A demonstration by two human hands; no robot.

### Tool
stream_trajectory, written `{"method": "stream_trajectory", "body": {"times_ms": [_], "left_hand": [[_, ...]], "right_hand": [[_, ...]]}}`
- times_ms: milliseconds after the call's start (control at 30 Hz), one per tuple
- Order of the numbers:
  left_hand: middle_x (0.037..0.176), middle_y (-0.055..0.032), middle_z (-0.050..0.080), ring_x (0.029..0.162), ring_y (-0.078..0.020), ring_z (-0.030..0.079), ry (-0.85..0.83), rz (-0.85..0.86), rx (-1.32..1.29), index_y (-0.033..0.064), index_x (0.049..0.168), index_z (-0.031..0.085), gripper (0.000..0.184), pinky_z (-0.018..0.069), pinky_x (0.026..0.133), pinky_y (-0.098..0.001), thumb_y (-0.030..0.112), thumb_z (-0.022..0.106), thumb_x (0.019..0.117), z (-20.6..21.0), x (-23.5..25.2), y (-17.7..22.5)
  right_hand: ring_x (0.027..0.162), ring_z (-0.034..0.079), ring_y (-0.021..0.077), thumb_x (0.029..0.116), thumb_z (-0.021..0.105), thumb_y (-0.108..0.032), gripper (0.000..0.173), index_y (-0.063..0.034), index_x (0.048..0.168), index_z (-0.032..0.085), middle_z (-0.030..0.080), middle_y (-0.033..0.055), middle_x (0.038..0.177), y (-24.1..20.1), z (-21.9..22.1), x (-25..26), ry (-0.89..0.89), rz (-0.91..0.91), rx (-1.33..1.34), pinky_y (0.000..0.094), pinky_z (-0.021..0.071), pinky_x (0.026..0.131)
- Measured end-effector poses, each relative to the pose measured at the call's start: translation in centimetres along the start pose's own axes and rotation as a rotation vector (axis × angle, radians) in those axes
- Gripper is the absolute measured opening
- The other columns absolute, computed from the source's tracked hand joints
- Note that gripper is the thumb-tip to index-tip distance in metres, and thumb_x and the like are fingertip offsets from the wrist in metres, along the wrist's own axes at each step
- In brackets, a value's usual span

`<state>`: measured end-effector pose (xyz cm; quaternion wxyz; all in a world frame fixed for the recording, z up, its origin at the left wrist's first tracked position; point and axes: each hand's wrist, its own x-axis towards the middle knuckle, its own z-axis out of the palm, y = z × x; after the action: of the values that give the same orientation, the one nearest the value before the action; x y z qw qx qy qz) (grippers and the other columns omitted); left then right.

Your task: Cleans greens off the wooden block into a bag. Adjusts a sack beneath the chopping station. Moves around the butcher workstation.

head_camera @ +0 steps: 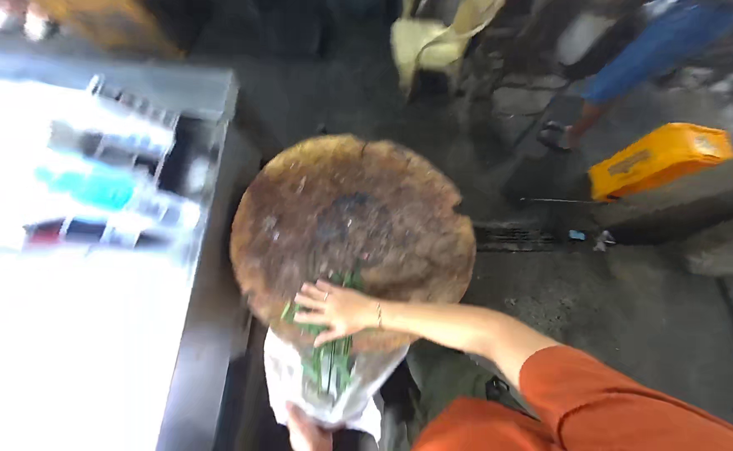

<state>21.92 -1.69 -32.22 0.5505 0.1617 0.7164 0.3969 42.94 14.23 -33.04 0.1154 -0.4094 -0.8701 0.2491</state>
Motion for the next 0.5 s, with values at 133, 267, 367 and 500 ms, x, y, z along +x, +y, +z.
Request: {"method": "stream_trajectory", "body": {"times_ms": [133, 267, 367, 500], "left_hand": [[0.139, -0.0168, 0.06, 0.122, -0.0209, 0.062, 0.016, -0.01, -0.026, 0.0047, 0.152, 0.041, 0.068, 0.0538, 0.101, -0.0455, 0.051, 0.012, 0.1109, 0.3, -0.1, 0.8], [0.138, -0.0192, 0.06, 0.123, -0.0213, 0.062, 0.011, -0.023, -0.015, 0.0008, 0.15, 0.043, 0.068, 0.0526, 0.103, -0.0441, 0.047, 0.011, 0.1118, -0.8, -0.1, 0.7], [0.14, -0.0192, 0.059, 0.125, -0.021, 0.061, -0.006, -0.023, -0.038, 0.0005, 0.15, 0.043, 0.067, 0.0514, 0.104, -0.0431, 0.046, 0.01, 0.112, -1.6, 0.0, 0.3], [0.137, -0.0181, 0.061, 0.122, -0.0212, 0.062, -0.011, -0.026, -0.039, 0.0021, 0.148, 0.045, 0.068, 0.053, 0.101, -0.0429, 0.048, 0.012, 0.1115, -2.5, 0.0, -0.3]], "right_hand": [[0.158, 0.02, 0.0325, 0.1037, 0.045, -0.058, 0.063, -0.022, 0.155, 0.048, 0.032, 0.0141, 0.167, -1.2, 2.9, -1.8, 0.037, -0.016, -0.018, 0.0551, 0.0121, 0.129], [0.156, 0.022, 0.037, 0.1059, 0.042, -0.055, 0.059, -0.0203, 0.153, 0.051, 0.032, 0.0198, 0.165, -3.6, 4.8, -2.8, 0.07, -0.028, -0.074, 0.0569, 0.0172, 0.127], [0.156, 0.023, 0.0383, 0.107, 0.043, -0.049, 0.055, -0.0191, 0.152, 0.052, 0.033, 0.0233, 0.164, -5.4, 5.8, -3.4, 0.064, -0.031, -0.118, 0.0551, 0.018, 0.127], [0.156, 0.025, 0.0373, 0.1084, 0.045, -0.039, 0.048, -0.0161, 0.15, 0.054, 0.035, 0.0241, 0.163, -6.9, 6.7, -4.2, 0.048, -0.057, -0.134, 0.0527, 0.0199, 0.127]]}}
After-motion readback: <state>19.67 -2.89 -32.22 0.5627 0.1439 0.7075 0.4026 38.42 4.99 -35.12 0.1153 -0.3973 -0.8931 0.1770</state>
